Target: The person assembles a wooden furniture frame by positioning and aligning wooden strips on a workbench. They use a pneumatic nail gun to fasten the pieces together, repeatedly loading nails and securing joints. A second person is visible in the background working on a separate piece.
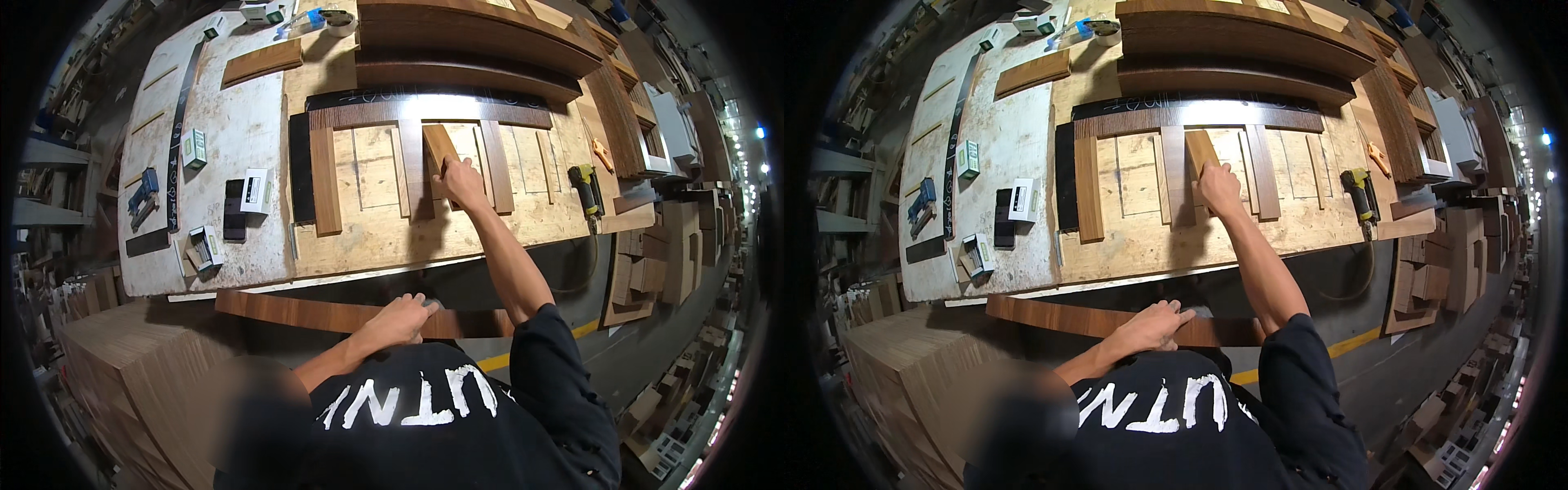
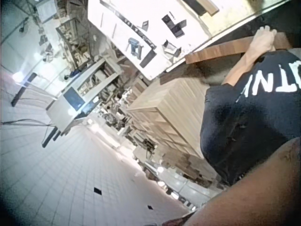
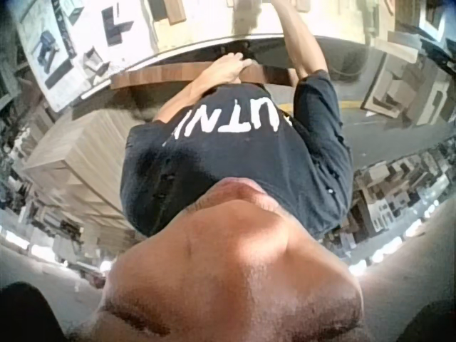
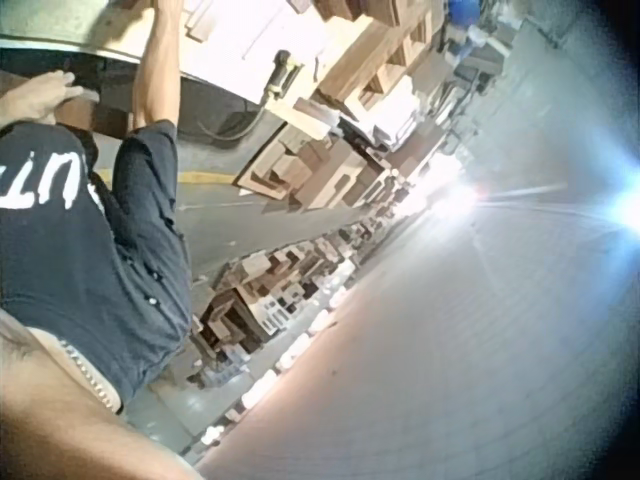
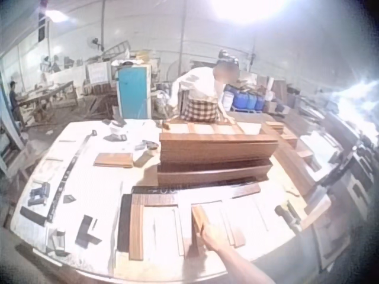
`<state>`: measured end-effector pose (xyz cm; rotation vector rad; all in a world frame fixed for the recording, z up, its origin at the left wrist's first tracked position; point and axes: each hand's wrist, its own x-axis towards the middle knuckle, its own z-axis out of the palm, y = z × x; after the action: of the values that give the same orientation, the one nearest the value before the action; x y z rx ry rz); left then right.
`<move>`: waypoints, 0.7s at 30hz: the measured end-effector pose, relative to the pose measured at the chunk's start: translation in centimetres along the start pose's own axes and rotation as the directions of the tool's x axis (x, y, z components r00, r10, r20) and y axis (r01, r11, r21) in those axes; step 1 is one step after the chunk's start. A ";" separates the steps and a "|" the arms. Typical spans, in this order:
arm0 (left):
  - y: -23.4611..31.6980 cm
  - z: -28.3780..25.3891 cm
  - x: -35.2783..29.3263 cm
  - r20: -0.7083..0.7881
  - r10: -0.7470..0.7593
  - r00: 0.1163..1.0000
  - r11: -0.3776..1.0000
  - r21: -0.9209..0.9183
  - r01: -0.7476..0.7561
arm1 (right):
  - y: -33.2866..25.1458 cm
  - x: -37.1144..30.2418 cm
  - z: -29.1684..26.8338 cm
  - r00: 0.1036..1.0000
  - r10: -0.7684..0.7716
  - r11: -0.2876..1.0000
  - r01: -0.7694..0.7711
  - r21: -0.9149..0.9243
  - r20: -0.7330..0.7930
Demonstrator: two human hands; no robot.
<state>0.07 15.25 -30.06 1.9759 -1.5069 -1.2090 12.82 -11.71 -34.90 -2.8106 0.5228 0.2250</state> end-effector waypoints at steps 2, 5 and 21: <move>-0.1 -0.1 0.1 0.004 0.003 1.000 0.999 -0.042 -0.002 | 1.3 -2.4 1.0 0.997 -0.008 1.000 0.008 0.004 0.072; -0.9 0.2 0.8 -0.024 0.032 0.999 0.995 -0.088 -0.034 | 3.0 -9.6 0.2 0.990 -0.085 0.996 0.089 -0.030 0.113; -0.4 0.8 2.6 -0.006 0.049 0.999 0.995 0.082 -0.048 | -10.1 -3.1 -3.7 0.984 -0.133 0.984 0.117 0.132 0.120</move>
<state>-0.23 13.20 -31.85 1.9815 -1.6153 -1.1351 14.12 -2.72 -28.35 -2.6736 0.3185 0.3334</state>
